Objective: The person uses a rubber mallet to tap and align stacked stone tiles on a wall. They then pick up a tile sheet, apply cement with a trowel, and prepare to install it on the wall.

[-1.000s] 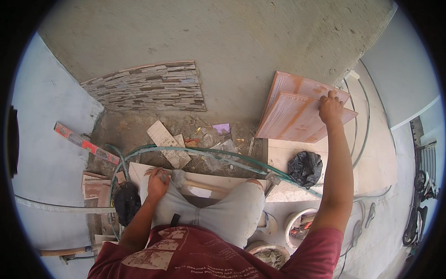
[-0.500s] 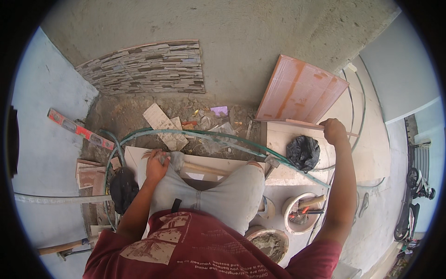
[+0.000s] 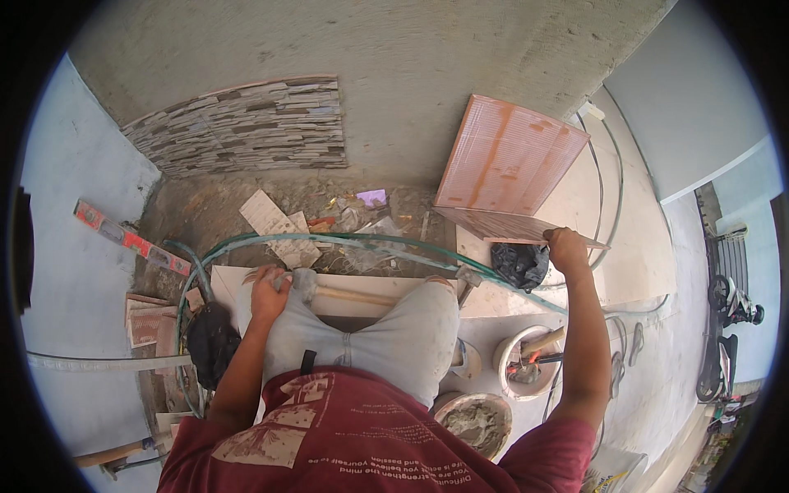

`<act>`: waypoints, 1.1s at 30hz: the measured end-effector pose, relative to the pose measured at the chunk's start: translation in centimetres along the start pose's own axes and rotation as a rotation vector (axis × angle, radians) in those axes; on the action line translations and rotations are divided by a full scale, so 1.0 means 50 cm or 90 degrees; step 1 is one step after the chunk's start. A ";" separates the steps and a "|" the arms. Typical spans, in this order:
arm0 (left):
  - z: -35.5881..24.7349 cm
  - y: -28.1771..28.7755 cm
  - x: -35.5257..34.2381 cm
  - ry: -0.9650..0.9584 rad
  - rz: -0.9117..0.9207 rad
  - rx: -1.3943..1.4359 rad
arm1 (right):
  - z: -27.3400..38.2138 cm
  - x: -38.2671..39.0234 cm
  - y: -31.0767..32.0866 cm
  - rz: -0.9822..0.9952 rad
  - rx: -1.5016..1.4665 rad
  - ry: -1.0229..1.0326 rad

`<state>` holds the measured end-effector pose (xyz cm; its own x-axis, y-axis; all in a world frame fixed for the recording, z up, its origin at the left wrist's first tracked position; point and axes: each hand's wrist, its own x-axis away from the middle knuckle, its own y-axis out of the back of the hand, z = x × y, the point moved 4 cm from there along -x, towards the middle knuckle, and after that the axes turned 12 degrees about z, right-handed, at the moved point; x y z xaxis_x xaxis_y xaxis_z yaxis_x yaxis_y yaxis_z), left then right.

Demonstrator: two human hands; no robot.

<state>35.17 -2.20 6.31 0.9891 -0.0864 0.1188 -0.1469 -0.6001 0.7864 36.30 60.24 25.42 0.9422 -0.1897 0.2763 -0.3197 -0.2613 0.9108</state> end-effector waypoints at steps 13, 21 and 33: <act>0.016 -0.004 -0.003 -0.008 0.012 0.006 | 0.061 0.147 -0.223 -0.046 -0.079 0.038; 0.050 -0.020 -0.017 -0.002 0.037 0.008 | 0.096 0.186 -0.314 -0.001 -0.120 -0.029; 0.044 -0.023 -0.026 0.022 0.079 -0.012 | 0.122 0.221 -0.368 -0.089 -0.162 -0.059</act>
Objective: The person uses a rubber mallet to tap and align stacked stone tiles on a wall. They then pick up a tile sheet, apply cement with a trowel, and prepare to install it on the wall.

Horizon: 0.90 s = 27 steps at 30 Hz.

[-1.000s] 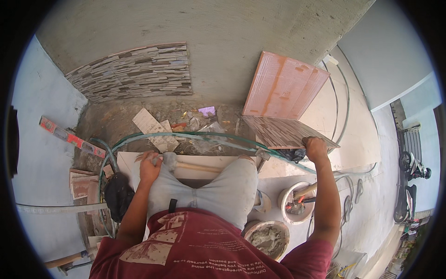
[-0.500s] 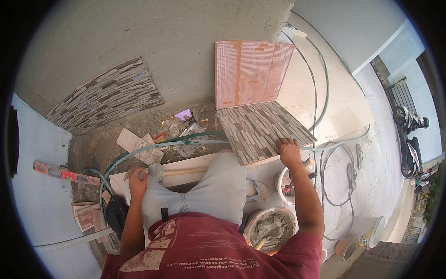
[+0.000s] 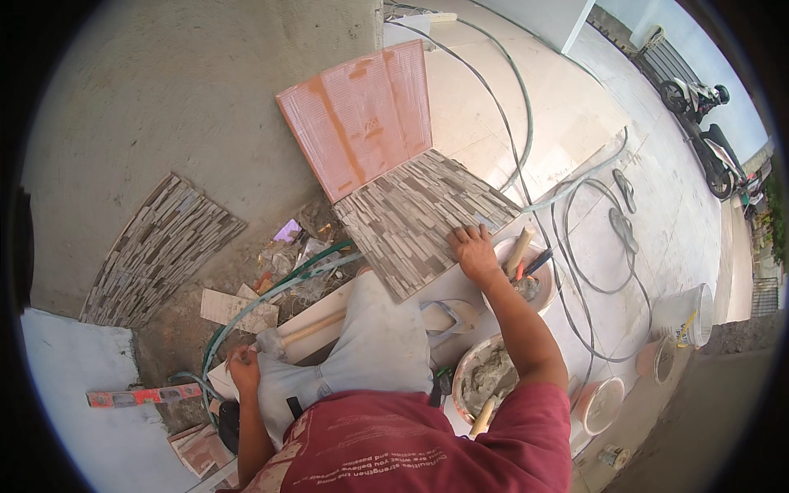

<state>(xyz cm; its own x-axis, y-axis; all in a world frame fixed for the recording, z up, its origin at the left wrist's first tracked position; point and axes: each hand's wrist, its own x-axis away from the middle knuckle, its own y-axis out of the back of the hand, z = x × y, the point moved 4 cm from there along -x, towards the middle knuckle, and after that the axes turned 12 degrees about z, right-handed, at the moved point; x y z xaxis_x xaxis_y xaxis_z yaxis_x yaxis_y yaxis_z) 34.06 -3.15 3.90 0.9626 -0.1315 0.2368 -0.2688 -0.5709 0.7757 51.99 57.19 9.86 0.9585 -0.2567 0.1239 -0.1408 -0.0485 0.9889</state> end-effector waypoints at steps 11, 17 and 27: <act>-0.047 0.012 0.012 0.011 0.013 -0.093 | 0.000 0.035 -0.063 -0.005 -0.071 -0.079; -0.061 0.018 0.026 -0.002 0.004 -0.099 | 0.000 0.040 -0.098 -0.056 -0.094 -0.078; -0.076 0.022 0.037 0.037 0.009 -0.086 | -0.005 0.041 -0.155 -0.061 -0.112 -0.131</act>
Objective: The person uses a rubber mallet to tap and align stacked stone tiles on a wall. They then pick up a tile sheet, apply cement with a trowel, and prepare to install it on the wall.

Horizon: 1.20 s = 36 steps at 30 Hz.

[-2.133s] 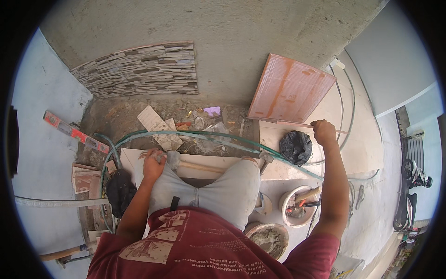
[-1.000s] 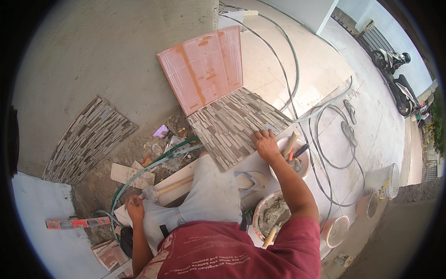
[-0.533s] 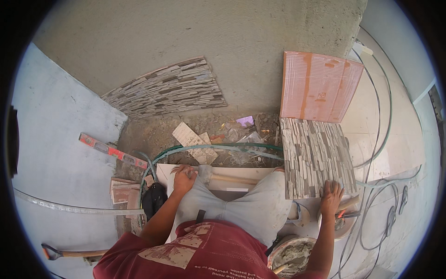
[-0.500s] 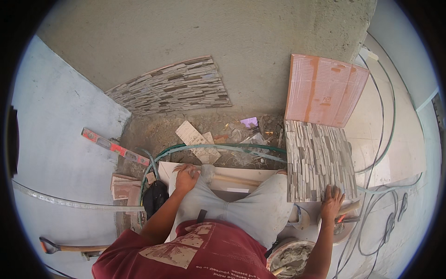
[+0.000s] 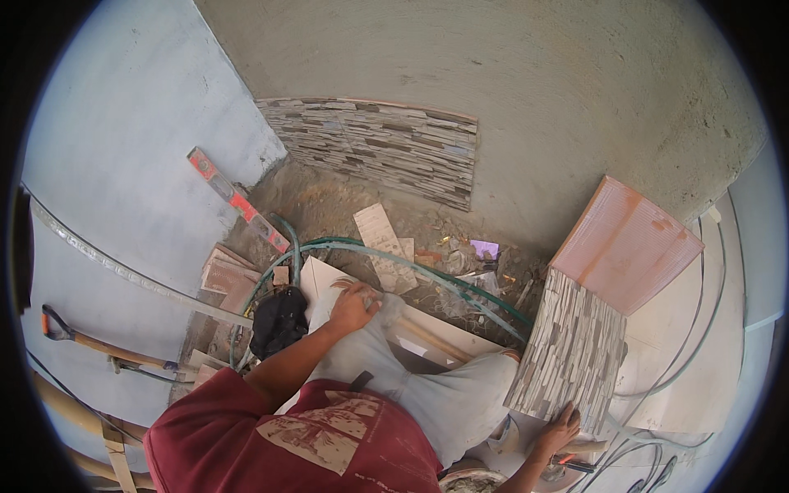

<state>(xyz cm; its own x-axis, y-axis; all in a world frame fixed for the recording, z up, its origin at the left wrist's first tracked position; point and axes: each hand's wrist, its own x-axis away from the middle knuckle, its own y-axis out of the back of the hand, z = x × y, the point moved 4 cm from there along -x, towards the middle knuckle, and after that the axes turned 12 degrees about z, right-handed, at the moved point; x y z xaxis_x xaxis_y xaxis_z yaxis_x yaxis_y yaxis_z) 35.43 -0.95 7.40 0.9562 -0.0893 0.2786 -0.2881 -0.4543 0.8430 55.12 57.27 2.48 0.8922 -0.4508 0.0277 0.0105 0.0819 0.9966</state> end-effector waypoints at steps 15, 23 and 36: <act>0.000 0.006 0.002 0.029 0.040 0.027 | 0.061 0.047 -0.116 -0.167 -1.594 -0.442; 0.023 -0.013 -0.003 0.036 -0.001 0.047 | 0.062 -0.038 -0.140 -0.131 -1.599 -0.438; 0.027 -0.015 -0.035 -0.170 -0.070 0.261 | 0.050 0.193 0.068 -0.135 -1.376 -0.201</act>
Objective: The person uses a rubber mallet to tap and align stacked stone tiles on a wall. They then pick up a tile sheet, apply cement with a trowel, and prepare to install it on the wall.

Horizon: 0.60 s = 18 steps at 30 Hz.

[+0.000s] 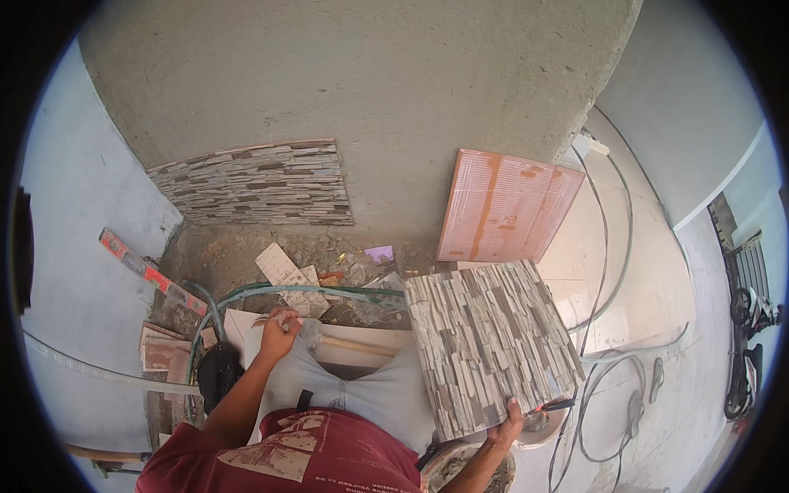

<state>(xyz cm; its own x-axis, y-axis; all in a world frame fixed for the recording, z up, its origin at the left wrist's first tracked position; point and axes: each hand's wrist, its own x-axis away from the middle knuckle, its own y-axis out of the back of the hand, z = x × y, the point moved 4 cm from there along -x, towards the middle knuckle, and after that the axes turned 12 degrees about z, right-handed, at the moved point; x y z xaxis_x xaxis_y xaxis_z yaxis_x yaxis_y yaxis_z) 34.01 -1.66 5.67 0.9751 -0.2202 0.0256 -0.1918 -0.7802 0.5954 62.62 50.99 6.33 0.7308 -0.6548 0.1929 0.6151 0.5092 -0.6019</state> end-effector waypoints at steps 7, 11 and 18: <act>-0.256 -0.057 -0.187 0.066 0.237 0.396 | 0.207 0.108 -0.233 0.181 0.269 0.041; -0.180 -0.061 -0.259 0.195 0.160 0.670 | 0.207 0.098 -0.348 0.435 0.556 -0.107; -0.171 0.072 -0.160 0.115 0.325 0.951 | 0.195 0.115 -0.403 0.539 0.601 0.042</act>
<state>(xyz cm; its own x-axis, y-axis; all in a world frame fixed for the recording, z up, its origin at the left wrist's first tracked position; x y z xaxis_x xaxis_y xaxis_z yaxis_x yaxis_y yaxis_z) 26.49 2.30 14.50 0.7559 -0.6430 0.1234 -0.3143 -0.5217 -0.7931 57.30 42.42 27.12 0.9978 0.0561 -0.0357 -0.0443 0.9613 0.2719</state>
